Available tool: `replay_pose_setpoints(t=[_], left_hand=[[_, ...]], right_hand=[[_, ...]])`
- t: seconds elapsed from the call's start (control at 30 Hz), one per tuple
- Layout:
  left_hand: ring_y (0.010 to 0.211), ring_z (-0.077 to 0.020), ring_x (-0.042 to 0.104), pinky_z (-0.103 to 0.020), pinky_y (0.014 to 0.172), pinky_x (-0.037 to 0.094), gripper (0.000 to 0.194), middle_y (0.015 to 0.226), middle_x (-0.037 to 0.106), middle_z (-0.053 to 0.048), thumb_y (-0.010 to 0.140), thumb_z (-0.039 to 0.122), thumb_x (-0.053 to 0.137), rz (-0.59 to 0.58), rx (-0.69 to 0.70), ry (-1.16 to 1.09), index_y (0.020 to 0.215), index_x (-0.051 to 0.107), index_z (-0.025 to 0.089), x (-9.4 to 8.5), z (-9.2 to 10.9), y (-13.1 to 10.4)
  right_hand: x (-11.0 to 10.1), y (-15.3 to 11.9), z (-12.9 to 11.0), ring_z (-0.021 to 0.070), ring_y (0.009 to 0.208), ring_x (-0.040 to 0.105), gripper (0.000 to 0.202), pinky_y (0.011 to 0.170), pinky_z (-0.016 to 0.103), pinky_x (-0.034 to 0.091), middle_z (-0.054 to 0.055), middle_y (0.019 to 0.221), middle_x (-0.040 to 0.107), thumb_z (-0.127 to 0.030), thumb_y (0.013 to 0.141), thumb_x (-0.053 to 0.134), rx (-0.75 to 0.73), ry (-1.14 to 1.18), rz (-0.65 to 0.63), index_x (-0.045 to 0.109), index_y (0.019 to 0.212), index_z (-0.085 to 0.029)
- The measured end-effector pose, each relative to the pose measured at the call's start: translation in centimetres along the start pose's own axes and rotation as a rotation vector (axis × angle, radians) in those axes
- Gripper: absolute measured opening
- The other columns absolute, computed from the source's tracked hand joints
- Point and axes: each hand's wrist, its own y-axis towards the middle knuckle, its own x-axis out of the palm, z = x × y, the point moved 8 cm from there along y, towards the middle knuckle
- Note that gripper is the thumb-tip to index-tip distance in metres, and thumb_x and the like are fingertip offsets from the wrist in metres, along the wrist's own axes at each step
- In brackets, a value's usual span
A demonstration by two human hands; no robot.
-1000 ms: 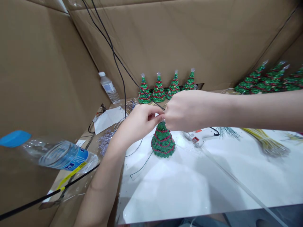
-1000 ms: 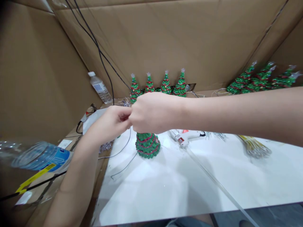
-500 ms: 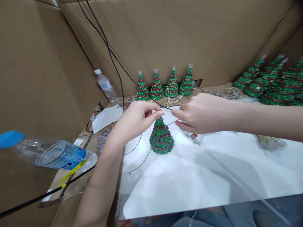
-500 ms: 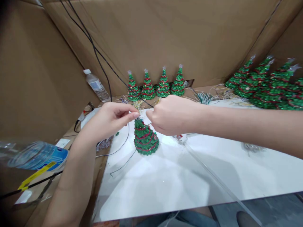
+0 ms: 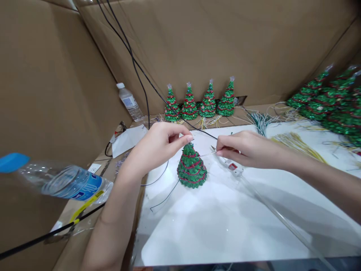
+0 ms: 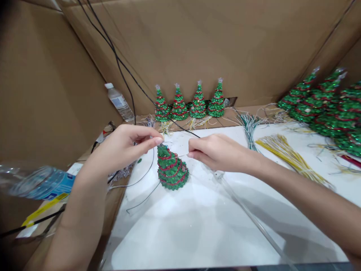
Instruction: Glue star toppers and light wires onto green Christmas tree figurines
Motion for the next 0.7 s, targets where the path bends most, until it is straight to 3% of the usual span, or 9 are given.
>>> replay_pose_setpoints(t=[0.17,0.23,0.33,0.43,0.6,0.7], left_hand=[[0.051,-0.0078,0.036,-0.020,0.048,0.026,0.024,0.054,0.044,0.005,0.088,0.031,0.058,-0.002,-0.011,0.012,0.079,0.072,0.015,-0.1,0.0,0.0],[0.051,-0.0079,0.036,-0.020,0.048,0.026,0.025,0.054,0.043,0.005,0.089,0.032,0.057,-0.018,-0.016,0.015,0.077,0.070,0.015,0.1,-0.2,0.0],[0.052,-0.0082,0.037,-0.020,0.048,0.026,0.026,0.055,0.043,0.005,0.090,0.033,0.055,-0.037,-0.027,0.022,0.076,0.068,0.016,0.3,-0.5,0.0],[0.053,-0.0085,0.039,-0.020,0.049,0.026,0.026,0.055,0.046,0.005,0.090,0.034,0.055,-0.032,-0.044,0.037,0.076,0.068,0.016,0.3,-0.6,0.0],[0.054,-0.0092,0.041,-0.021,0.049,0.026,0.025,0.056,0.050,0.003,0.089,0.033,0.055,-0.021,-0.056,0.043,0.076,0.068,0.015,0.2,-0.4,0.1],[0.054,-0.0094,0.042,-0.021,0.048,0.027,0.025,0.057,0.051,0.003,0.089,0.033,0.055,-0.025,-0.056,0.037,0.078,0.069,0.015,0.2,-0.4,0.1]], right_hand=[[1.4,0.2,1.1,0.0110,0.060,0.047,0.022,0.059,0.023,0.031,-0.002,0.065,0.050,-0.027,0.099,0.037,-0.031,0.103,0.046,0.051,0.085,-0.018],[2.0,0.3,1.3,0.0098,0.056,0.043,0.013,0.056,0.022,0.031,-0.005,0.064,0.047,-0.031,0.095,0.049,-0.060,0.220,0.059,0.049,0.090,-0.019],[2.8,0.4,2.0,0.0078,0.052,0.038,0.019,0.049,0.019,0.029,-0.007,0.063,0.044,-0.028,0.086,0.062,-0.060,0.347,0.060,0.045,0.089,-0.020],[3.4,0.3,2.3,0.0070,0.049,0.038,0.016,0.047,0.019,0.029,-0.007,0.059,0.044,-0.028,0.090,0.057,-0.035,0.417,0.045,0.045,0.082,-0.020],[3.5,-0.1,2.3,0.0068,0.051,0.047,0.020,0.052,0.019,0.036,-0.004,0.066,0.050,-0.031,0.099,0.041,-0.022,0.410,0.044,0.054,0.088,-0.020],[3.6,-0.2,2.7,0.0075,0.052,0.046,0.013,0.051,0.019,0.034,-0.006,0.066,0.049,-0.035,0.096,0.049,0.003,0.381,0.071,0.050,0.097,-0.022]])
